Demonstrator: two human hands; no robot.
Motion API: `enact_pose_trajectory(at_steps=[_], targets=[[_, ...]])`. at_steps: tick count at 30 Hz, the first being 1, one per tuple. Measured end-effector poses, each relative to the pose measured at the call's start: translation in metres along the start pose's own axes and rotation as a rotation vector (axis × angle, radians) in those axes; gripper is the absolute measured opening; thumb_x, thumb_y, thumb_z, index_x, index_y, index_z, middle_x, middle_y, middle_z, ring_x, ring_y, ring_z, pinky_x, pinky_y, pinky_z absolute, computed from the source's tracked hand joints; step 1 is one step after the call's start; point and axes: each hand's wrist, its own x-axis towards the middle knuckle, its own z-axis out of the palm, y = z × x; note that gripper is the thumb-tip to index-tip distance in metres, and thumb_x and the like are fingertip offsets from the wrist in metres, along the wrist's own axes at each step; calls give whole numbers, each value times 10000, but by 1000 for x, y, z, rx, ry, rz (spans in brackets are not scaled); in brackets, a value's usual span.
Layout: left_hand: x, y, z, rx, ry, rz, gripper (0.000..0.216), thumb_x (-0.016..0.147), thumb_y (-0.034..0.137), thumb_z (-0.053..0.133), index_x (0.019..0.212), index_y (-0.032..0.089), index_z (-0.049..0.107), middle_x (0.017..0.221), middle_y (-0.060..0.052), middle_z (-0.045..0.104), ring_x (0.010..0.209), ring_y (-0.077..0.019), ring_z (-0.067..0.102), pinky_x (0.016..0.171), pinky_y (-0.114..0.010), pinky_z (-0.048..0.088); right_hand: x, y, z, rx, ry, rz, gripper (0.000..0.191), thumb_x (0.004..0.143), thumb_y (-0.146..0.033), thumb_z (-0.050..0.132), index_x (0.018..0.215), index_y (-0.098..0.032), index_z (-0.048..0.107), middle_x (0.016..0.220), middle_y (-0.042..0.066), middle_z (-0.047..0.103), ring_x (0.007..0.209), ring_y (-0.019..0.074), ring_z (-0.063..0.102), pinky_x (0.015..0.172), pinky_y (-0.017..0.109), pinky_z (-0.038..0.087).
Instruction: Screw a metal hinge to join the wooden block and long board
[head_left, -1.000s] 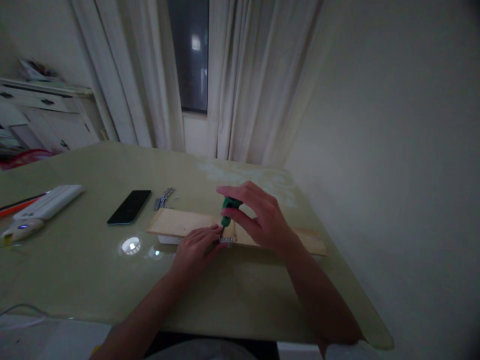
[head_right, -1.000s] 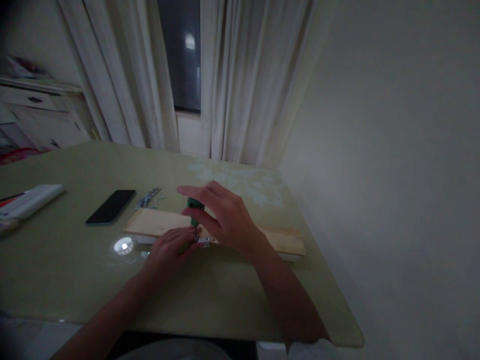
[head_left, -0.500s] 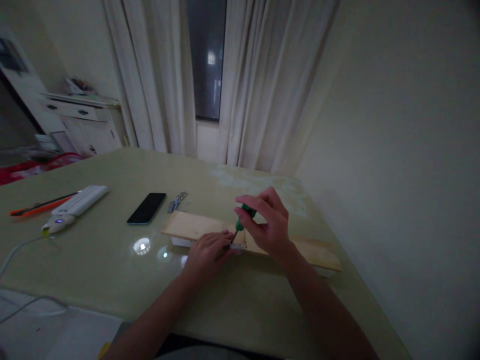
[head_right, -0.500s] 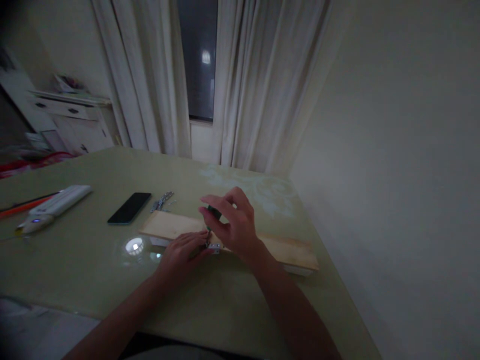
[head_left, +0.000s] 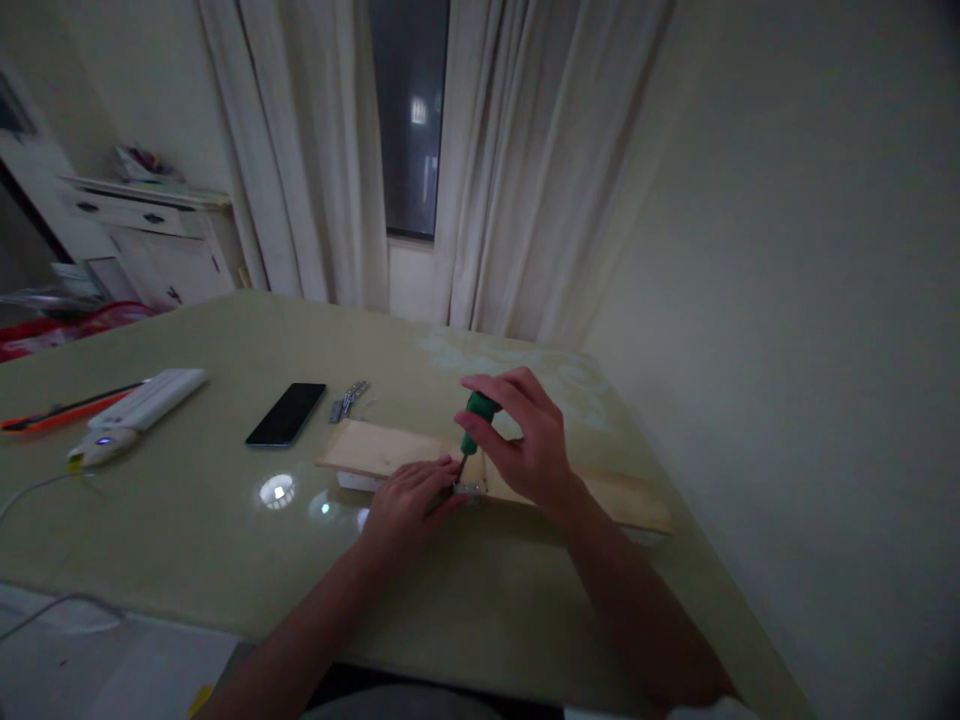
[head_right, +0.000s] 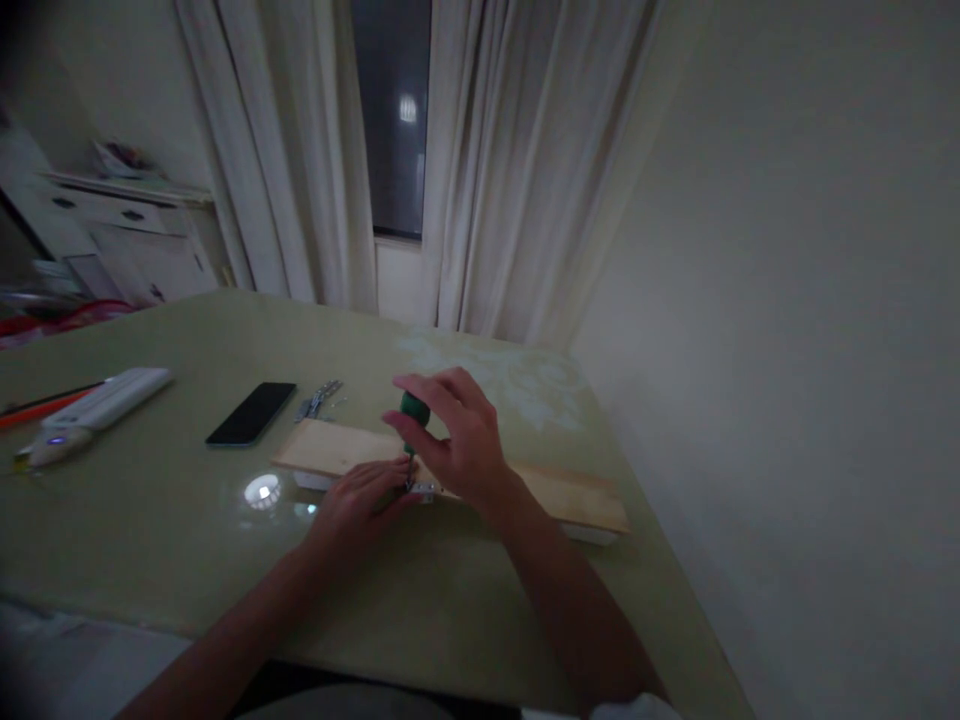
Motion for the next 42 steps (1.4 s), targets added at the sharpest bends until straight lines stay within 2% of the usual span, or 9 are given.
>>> enact_pose_trajectory(at_steps=[3, 5, 11, 15, 18, 24, 30, 36, 42], targets=[[0, 0, -2, 5, 1, 11, 137, 1000, 325, 687, 1074, 235, 759, 1169, -91, 819, 1082, -272, 791, 939, -425, 654, 5, -6, -13, 85, -237, 15, 418, 1040, -220, 599, 1457, -251, 604, 1336, 94, 693, 1219, 196, 655, 1056, 386, 534], [0, 0, -2, 6, 1, 13, 144, 1000, 325, 688, 1092, 240, 760, 1171, -89, 819, 1076, -274, 792, 935, -427, 655, 6, -5, -16, 133, -281, 22, 428, 1049, -214, 598, 1473, -266, 593, 1288, 74, 714, 1171, 179, 668, 1034, 367, 540], [-1, 0, -1, 10, 2, 6, 162, 1010, 335, 679, 1110, 231, 753, 1194, -94, 812, 1087, -279, 788, 939, -447, 653, -2, 7, 6, 26, 78, 37, 229, 947, -296, 772, 1168, -237, 765, 938, 29, 638, 877, 164, 620, 841, 319, 563], [-2, -2, 0, 13, -6, 9, 147, 1006, 334, 686, 1068, 221, 757, 1195, -98, 811, 1092, -278, 786, 947, -443, 650, 7, -2, -14, 126, -289, 28, 415, 1037, -259, 613, 1452, -247, 603, 1337, 102, 650, 1251, 213, 627, 1093, 405, 517], [-1, -2, -1, 7, -4, 24, 168, 1017, 340, 671, 1087, 213, 754, 1171, -94, 817, 1076, -268, 790, 944, -429, 651, 10, -3, -28, 177, -381, 22, 423, 1068, -206, 549, 1484, -276, 582, 1359, 79, 689, 1270, 199, 642, 1110, 401, 508], [-1, -2, -1, 7, 8, 20, 192, 1008, 370, 686, 1103, 218, 757, 1167, -89, 819, 1073, -269, 791, 944, -425, 649, 1, 7, -12, 101, -54, -44, 382, 900, -324, 833, 1272, -301, 748, 976, 9, 717, 848, 152, 662, 808, 290, 582], [-1, -2, 0, -18, -15, 8, 151, 991, 327, 709, 1102, 235, 753, 1194, -78, 814, 1090, -269, 787, 955, -427, 645, 8, -2, -35, 104, -353, 17, 475, 1051, -199, 585, 1514, -305, 574, 1363, 65, 697, 1240, 205, 660, 1088, 401, 528], [-2, -3, 2, -5, -24, -5, 163, 981, 328, 721, 1107, 228, 748, 1217, -86, 806, 1108, -278, 780, 949, -440, 647, 2, 7, -13, 46, -66, 5, 266, 961, -292, 763, 1225, -269, 763, 969, 28, 677, 856, 157, 655, 814, 311, 586], [-2, -5, 2, 3, -4, 20, 166, 986, 318, 711, 1113, 218, 745, 1186, -96, 813, 1079, -277, 789, 940, -439, 651, 7, 1, -30, 80, -295, 37, 451, 1041, -172, 578, 1478, -283, 597, 1390, 71, 676, 1294, 204, 630, 1125, 397, 501]])
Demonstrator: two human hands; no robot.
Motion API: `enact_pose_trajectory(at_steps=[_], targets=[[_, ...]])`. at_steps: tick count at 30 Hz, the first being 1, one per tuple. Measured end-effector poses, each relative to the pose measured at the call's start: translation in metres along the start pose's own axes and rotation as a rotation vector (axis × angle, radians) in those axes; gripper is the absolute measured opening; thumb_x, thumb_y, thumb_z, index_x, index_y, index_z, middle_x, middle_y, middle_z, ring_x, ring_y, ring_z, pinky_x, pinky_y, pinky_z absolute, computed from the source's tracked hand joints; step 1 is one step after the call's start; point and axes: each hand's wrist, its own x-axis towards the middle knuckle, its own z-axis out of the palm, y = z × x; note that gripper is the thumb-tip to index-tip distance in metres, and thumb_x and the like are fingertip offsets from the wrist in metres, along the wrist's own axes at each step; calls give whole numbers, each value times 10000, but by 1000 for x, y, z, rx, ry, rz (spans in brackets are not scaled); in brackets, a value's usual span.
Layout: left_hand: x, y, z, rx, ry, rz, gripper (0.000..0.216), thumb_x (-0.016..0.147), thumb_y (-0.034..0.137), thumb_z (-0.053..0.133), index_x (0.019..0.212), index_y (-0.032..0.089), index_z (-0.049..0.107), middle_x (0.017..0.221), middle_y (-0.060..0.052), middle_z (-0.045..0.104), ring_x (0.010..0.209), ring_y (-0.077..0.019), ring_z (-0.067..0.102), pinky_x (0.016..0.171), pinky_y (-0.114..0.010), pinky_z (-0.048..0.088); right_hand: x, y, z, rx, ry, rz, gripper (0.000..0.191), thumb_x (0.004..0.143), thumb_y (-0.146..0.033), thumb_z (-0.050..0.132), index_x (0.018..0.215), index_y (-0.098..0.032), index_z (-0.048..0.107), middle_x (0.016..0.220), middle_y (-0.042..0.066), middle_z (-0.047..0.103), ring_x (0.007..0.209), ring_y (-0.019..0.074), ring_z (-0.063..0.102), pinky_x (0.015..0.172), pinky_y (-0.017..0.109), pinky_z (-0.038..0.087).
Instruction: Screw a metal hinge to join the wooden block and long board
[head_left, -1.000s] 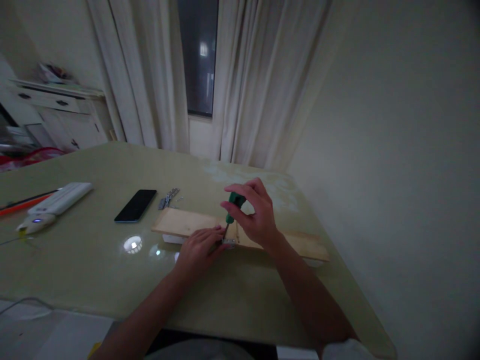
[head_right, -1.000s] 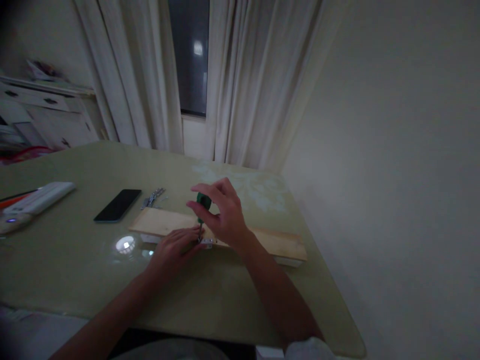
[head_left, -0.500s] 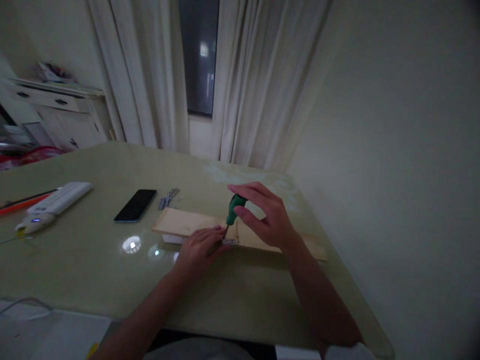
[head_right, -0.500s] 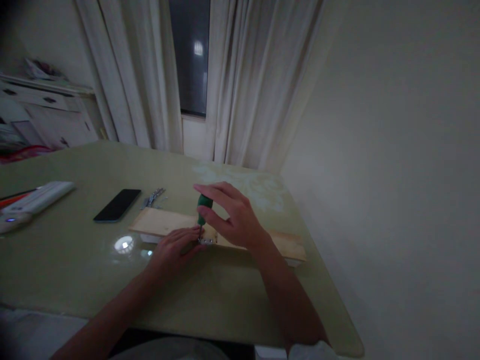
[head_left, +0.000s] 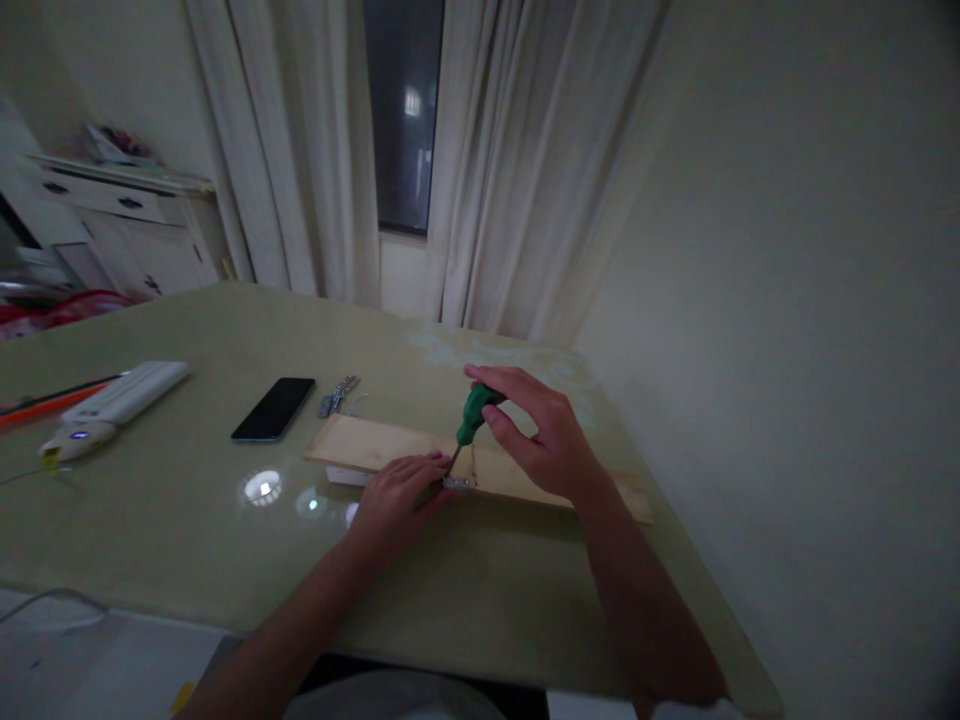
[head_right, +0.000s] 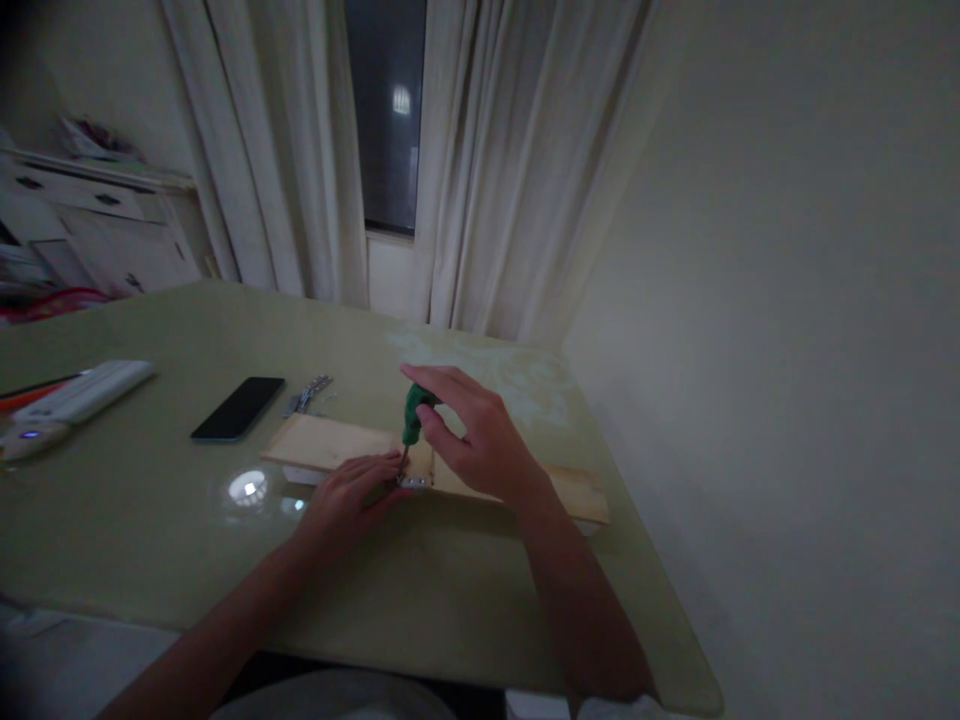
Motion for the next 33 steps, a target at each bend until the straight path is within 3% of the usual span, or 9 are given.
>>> enact_pose_trajectory(at_steps=[3, 9, 15, 17, 21, 23, 27, 31, 33], targets=[[0, 0, -1, 1, -6, -4, 163, 978, 307, 719, 1113, 222, 753, 1189, -92, 813, 1085, -279, 787, 943, -444, 650, 0, -1, -3, 38, -6, -25, 425, 1041, -166, 593, 1445, -294, 619, 1311, 52, 714, 1218, 186, 663, 1076, 374, 526], [-1, 1, -2, -7, -10, -17, 182, 983, 316, 709, 1138, 235, 756, 1210, -94, 805, 1102, -273, 779, 960, -435, 643, 2, 1, 12, -23, 145, -21, 258, 970, -275, 748, 1228, -271, 748, 1023, 37, 706, 953, 179, 665, 899, 348, 578], [0, 2, -2, -4, -2, -18, 170, 985, 320, 707, 1126, 238, 756, 1187, -91, 813, 1086, -271, 785, 960, -426, 644, 0, -4, -3, 13, -24, 22, 444, 1048, -199, 556, 1477, -303, 604, 1378, 70, 674, 1287, 213, 631, 1122, 421, 503], [0, 2, -3, 0, -7, -17, 174, 987, 322, 704, 1130, 237, 755, 1191, -93, 812, 1088, -271, 785, 959, -425, 645, 0, -1, -1, 28, -9, 12, 414, 1045, -210, 585, 1446, -305, 628, 1304, 60, 710, 1215, 203, 662, 1072, 403, 533], [0, 2, -2, 16, -9, -13, 169, 996, 333, 694, 1117, 231, 753, 1203, -98, 809, 1087, -277, 787, 944, -433, 652, 0, 2, 8, -54, 159, -8, 301, 960, -324, 762, 1257, -277, 742, 1029, 46, 712, 974, 195, 674, 911, 373, 580], [0, 1, -2, 16, -10, -12, 185, 993, 327, 696, 1144, 235, 751, 1200, -99, 809, 1081, -274, 789, 943, -433, 654, 0, -1, 7, -93, 137, -6, 326, 965, -326, 753, 1286, -269, 732, 1087, 64, 712, 1034, 208, 670, 953, 388, 569], [0, 0, -1, 3, -1, -6, 171, 993, 318, 692, 1133, 239, 751, 1198, -97, 810, 1080, -272, 789, 937, -433, 658, -1, -7, 1, -4, -50, 6, 452, 1039, -216, 614, 1484, -294, 596, 1307, 64, 706, 1196, 192, 662, 1060, 381, 531], [0, 1, -1, 1, 6, 9, 156, 995, 315, 689, 1121, 245, 749, 1177, -91, 816, 1061, -266, 795, 934, -424, 661, -1, -2, 10, -70, 118, -10, 335, 995, -318, 714, 1329, -291, 718, 1014, 49, 695, 976, 198, 658, 894, 367, 575], [0, 1, -1, 11, 18, 7, 156, 998, 318, 686, 1122, 244, 746, 1181, -91, 815, 1064, -266, 794, 938, -419, 660, -1, -1, 12, -132, 164, -5, 327, 979, -348, 734, 1299, -279, 735, 1012, 62, 676, 985, 213, 648, 907, 390, 574]])
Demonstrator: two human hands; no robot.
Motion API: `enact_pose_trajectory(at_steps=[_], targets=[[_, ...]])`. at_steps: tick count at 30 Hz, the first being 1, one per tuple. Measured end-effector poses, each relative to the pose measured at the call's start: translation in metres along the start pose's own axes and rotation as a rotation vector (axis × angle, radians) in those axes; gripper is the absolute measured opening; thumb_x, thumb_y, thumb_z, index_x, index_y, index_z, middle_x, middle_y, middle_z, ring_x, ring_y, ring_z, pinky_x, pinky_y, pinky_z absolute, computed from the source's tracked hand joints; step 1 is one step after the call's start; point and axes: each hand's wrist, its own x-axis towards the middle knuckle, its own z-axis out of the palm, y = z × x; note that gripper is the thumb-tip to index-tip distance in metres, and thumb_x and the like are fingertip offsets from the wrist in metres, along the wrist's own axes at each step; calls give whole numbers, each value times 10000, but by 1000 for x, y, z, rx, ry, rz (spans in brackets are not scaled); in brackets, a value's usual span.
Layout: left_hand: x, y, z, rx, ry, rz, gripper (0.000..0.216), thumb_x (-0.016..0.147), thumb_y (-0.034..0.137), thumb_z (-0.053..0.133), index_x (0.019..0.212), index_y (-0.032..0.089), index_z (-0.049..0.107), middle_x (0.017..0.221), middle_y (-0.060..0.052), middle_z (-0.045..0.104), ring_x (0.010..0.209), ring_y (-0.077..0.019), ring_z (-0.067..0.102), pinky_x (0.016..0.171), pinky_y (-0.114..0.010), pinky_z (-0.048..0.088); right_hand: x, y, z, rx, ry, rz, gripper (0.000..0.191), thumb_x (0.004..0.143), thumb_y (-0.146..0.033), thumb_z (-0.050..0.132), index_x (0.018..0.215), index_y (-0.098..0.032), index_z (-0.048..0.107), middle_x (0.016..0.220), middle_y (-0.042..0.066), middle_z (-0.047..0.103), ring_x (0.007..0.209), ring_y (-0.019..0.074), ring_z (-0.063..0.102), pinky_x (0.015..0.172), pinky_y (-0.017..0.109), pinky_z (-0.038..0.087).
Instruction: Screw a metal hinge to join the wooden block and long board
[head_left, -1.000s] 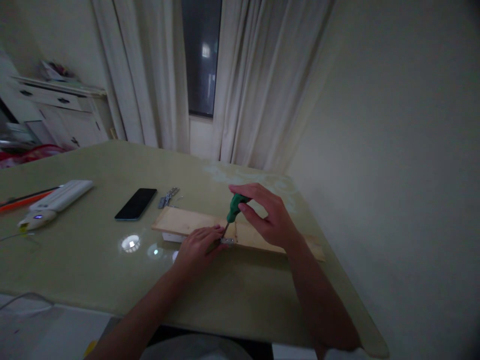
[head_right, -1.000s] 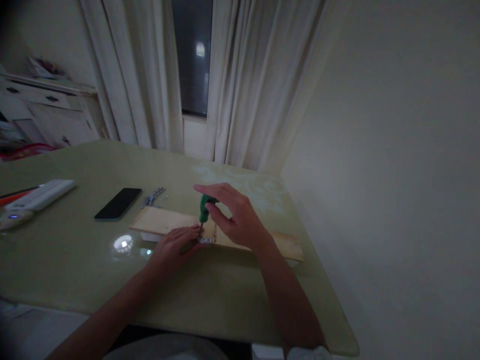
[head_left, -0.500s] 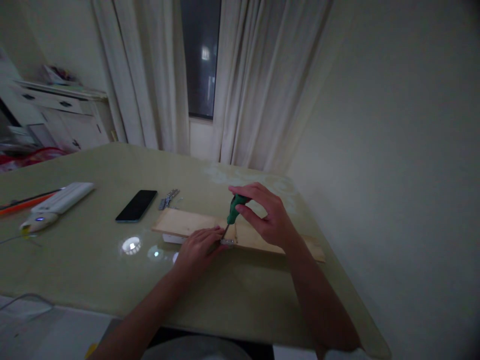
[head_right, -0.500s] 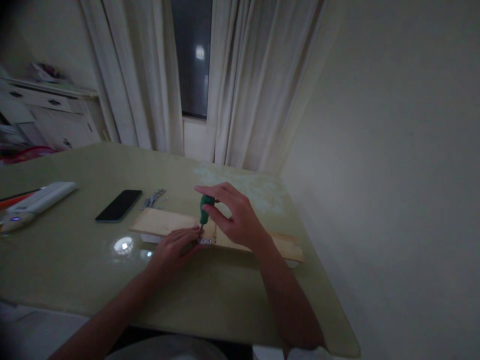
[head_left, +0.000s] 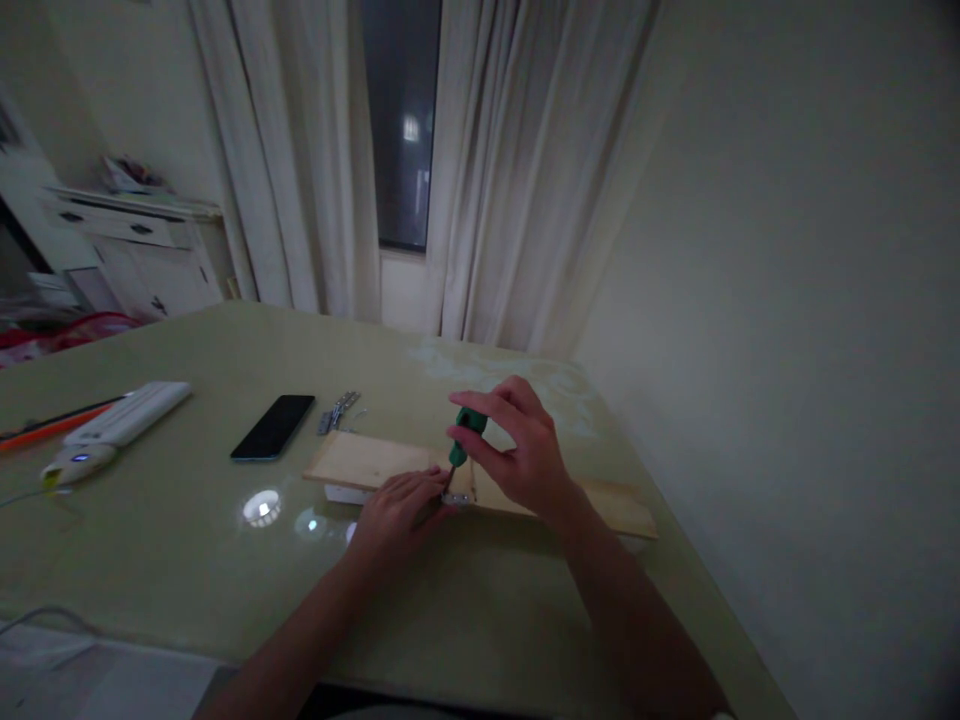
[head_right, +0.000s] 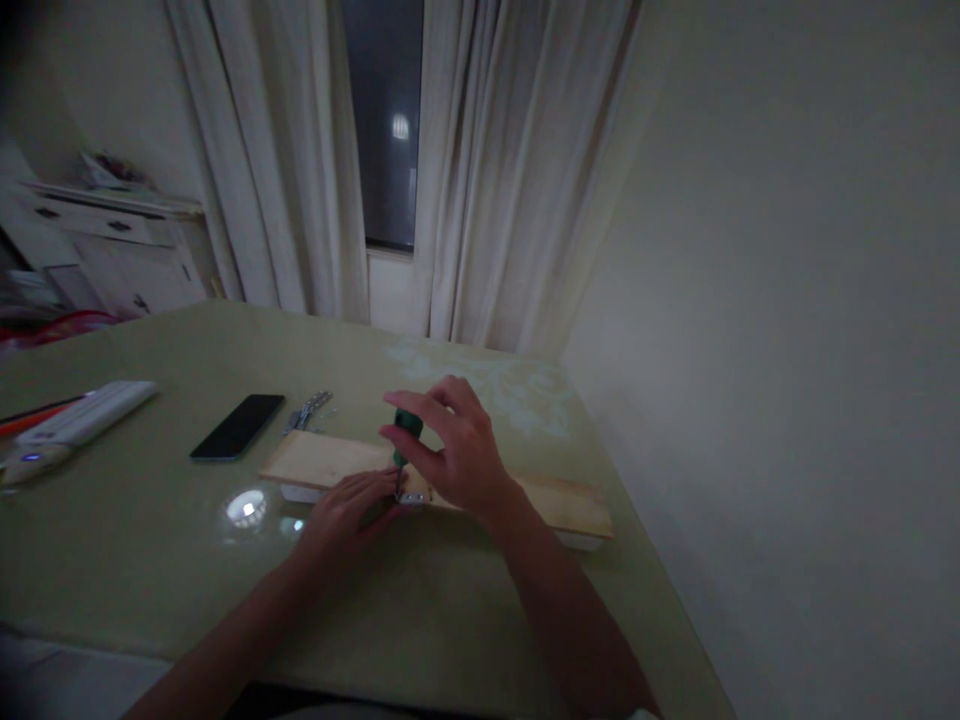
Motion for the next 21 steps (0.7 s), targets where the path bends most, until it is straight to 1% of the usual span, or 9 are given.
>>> enact_pose_trajectory(at_steps=[3, 5, 7, 9, 11, 14, 16, 18, 21], targets=[[-2, -1, 1, 10, 8, -3, 169, 1005, 331, 680, 1131, 237, 739, 1196, -92, 811, 1075, -270, 791, 938, -422, 660, 1, -2, -4, 91, -166, 10, 423, 1039, -250, 615, 1461, -281, 619, 1306, 94, 678, 1218, 220, 635, 1072, 417, 529], [-2, -2, 1, 14, 6, 1, 180, 1007, 337, 674, 1142, 236, 736, 1185, -90, 813, 1068, -274, 791, 925, -430, 663, 1, -3, -3, 185, -227, 12, 455, 1057, -213, 573, 1504, -296, 574, 1343, 78, 683, 1232, 198, 641, 1089, 399, 523], [-3, -3, 2, 17, 5, 10, 179, 1010, 345, 668, 1132, 233, 736, 1173, -90, 815, 1057, -278, 792, 913, -435, 666, 1, -3, 4, 181, -143, 16, 379, 1035, -280, 648, 1414, -297, 658, 1144, 57, 720, 1061, 186, 671, 979, 366, 568], [-3, -3, 1, 21, -1, 15, 179, 1014, 348, 662, 1129, 233, 736, 1181, -92, 812, 1056, -279, 791, 909, -437, 667, 0, -3, 12, 95, 1, 29, 314, 986, -368, 726, 1284, -271, 745, 976, 49, 680, 926, 187, 645, 870, 352, 585], [-2, -3, 0, 17, -8, 14, 183, 1013, 340, 663, 1146, 235, 733, 1199, -92, 808, 1067, -277, 788, 917, -436, 666, 1, -4, 12, 48, 20, 37, 324, 994, -367, 710, 1293, -248, 744, 1035, 74, 683, 975, 201, 651, 905, 373, 584], [-2, -2, -1, 8, -13, 4, 197, 999, 321, 678, 1170, 241, 738, 1201, -93, 808, 1076, -278, 787, 931, -440, 664, 4, -5, 0, 132, -189, 30, 438, 1054, -249, 584, 1489, -290, 598, 1355, 87, 669, 1257, 208, 633, 1098, 405, 524], [-1, -1, 0, 6, -17, 0, 198, 992, 322, 687, 1163, 243, 745, 1197, -98, 808, 1074, -279, 787, 941, -443, 661, 4, -4, -4, 188, -245, 16, 457, 1066, -220, 557, 1512, -318, 569, 1365, 63, 681, 1265, 190, 636, 1116, 393, 513], [-1, -1, 0, 11, -12, 3, 190, 993, 333, 687, 1146, 238, 746, 1193, -104, 808, 1073, -282, 788, 939, -444, 660, 3, -2, 3, 174, -149, 3, 383, 1041, -270, 633, 1422, -307, 654, 1182, 54, 723, 1089, 182, 676, 1002, 360, 565], [-2, -2, 0, 16, -12, 4, 177, 1002, 336, 677, 1133, 235, 740, 1191, -104, 807, 1079, -281, 785, 942, -443, 658, 1, 1, 21, 78, 99, 31, 262, 978, -364, 735, 1223, -275, 764, 947, 34, 667, 862, 169, 638, 806, 317, 587]])
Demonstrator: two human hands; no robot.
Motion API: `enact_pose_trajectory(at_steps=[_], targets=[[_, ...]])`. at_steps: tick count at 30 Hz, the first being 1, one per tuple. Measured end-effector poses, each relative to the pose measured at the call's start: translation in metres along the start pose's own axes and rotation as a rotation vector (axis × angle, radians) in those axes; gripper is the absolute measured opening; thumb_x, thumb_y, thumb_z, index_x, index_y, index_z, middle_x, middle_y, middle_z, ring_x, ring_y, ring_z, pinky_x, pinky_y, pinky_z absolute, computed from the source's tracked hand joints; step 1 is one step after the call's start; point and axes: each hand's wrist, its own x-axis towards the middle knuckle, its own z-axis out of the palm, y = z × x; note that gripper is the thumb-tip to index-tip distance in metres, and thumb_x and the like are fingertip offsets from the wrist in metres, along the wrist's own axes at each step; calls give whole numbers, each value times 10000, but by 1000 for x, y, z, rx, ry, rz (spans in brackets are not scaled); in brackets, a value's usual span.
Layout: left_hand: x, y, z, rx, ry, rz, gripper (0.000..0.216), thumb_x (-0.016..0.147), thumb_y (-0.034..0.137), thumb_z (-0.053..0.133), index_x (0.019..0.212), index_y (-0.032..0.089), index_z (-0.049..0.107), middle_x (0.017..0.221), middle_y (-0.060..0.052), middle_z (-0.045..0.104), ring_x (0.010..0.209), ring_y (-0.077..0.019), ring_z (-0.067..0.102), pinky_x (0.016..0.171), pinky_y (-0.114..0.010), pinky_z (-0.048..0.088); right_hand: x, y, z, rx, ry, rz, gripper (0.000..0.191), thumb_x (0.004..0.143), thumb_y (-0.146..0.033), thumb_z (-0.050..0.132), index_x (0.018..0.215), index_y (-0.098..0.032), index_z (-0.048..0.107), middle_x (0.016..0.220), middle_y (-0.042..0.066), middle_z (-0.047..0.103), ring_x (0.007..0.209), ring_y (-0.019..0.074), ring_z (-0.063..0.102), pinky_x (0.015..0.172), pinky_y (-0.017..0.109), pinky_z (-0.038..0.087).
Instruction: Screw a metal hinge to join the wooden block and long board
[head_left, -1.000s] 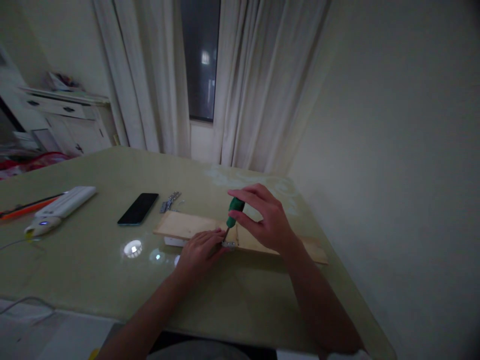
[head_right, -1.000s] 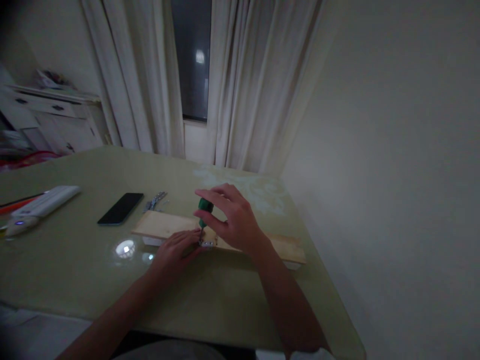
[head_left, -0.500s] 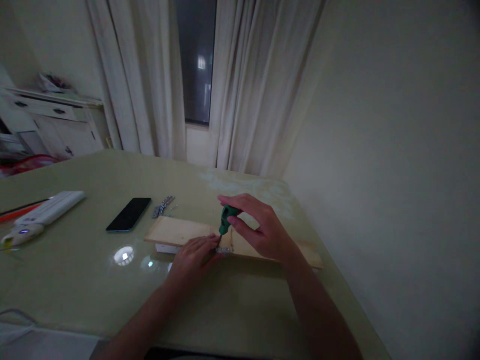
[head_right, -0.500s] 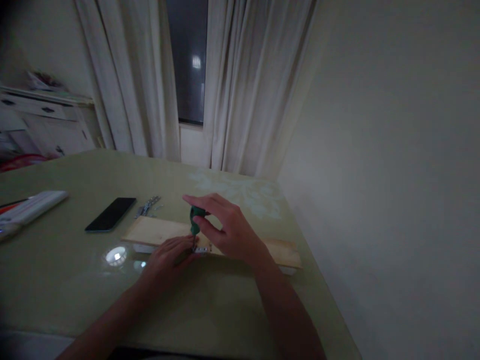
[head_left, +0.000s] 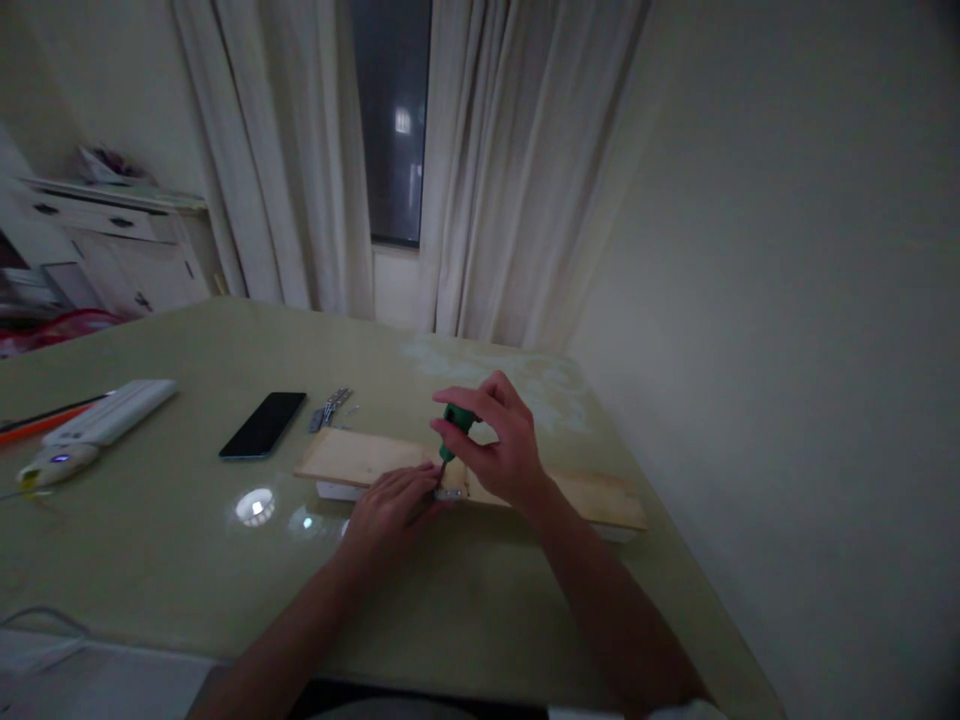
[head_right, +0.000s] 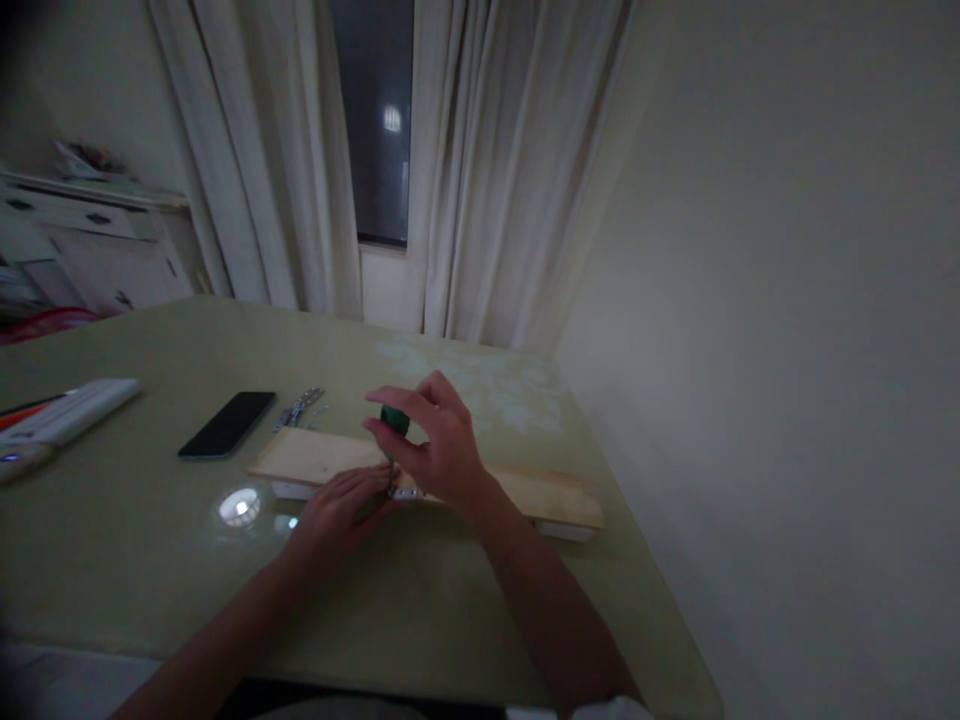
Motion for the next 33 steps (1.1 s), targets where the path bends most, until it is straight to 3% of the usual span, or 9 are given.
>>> enact_pose_trajectory(at_steps=[6, 8, 11, 13, 18, 21, 26, 30, 33], targets=[[-1, -1, 0, -25, -16, 5, 200, 992, 320, 695, 1170, 237, 731, 1232, -102, 797, 1117, -279, 774, 966, -438, 649, 6, -7, -17, 41, -281, -6, 443, 1081, -239, 516, 1518, -303, 560, 1436, 87, 634, 1348, 215, 594, 1158, 432, 490], [-2, -1, 1, -30, -17, 2, 207, 997, 323, 687, 1180, 238, 729, 1238, -104, 794, 1127, -280, 770, 974, -441, 645, 5, -5, -20, 61, -286, -10, 437, 1086, -222, 512, 1510, -312, 569, 1338, 72, 687, 1268, 198, 638, 1117, 411, 517], [-2, -1, 1, -32, -12, -14, 202, 997, 331, 686, 1170, 242, 736, 1221, -102, 799, 1123, -284, 771, 969, -457, 646, 1, 2, -9, 25, -83, -25, 324, 1012, -324, 693, 1334, -298, 717, 1015, 38, 692, 945, 172, 671, 889, 333, 591], [-1, 0, 1, -34, -9, -9, 201, 993, 328, 688, 1167, 242, 740, 1210, -102, 802, 1115, -284, 774, 965, -457, 649, -1, 5, -1, -6, 23, -20, 309, 998, -349, 710, 1301, -294, 741, 960, 33, 658, 873, 164, 652, 813, 315, 594], [0, 1, 0, -44, -11, -1, 207, 987, 317, 700, 1176, 241, 735, 1218, -102, 800, 1123, -274, 773, 973, -440, 645, 3, -3, -17, 55, -255, 2, 493, 1062, -229, 534, 1547, -322, 538, 1382, 78, 667, 1289, 210, 631, 1113, 423, 528], [1, 2, 0, -52, -6, 2, 192, 983, 306, 709, 1161, 239, 730, 1215, -95, 801, 1119, -267, 773, 973, -428, 644, 3, -3, -24, 93, -274, 12, 430, 1047, -239, 607, 1469, -319, 611, 1296, 67, 715, 1213, 207, 669, 1068, 411, 553], [3, 5, -2, -35, -21, -10, 191, 993, 300, 694, 1172, 235, 716, 1208, -100, 801, 1118, -271, 771, 974, -436, 644, 0, 2, -6, -2, -37, -10, 316, 946, -340, 782, 1251, -272, 735, 987, 41, 699, 906, 182, 681, 854, 340, 599], [3, 5, -2, -19, -17, -6, 186, 988, 310, 707, 1155, 228, 716, 1217, -106, 798, 1116, -283, 772, 972, -453, 643, 2, -6, -14, -65, -136, -44, 373, 1019, -245, 645, 1391, -263, 658, 1335, 101, 695, 1246, 237, 648, 1092, 430, 529], [1, 4, -2, -33, -19, -13, 189, 998, 321, 698, 1164, 231, 708, 1219, -99, 799, 1113, -269, 773, 964, -426, 645, 3, -8, -23, 37, -257, -16, 438, 1046, -200, 573, 1475, -290, 594, 1331, 76, 708, 1229, 207, 664, 1079, 401, 539]])
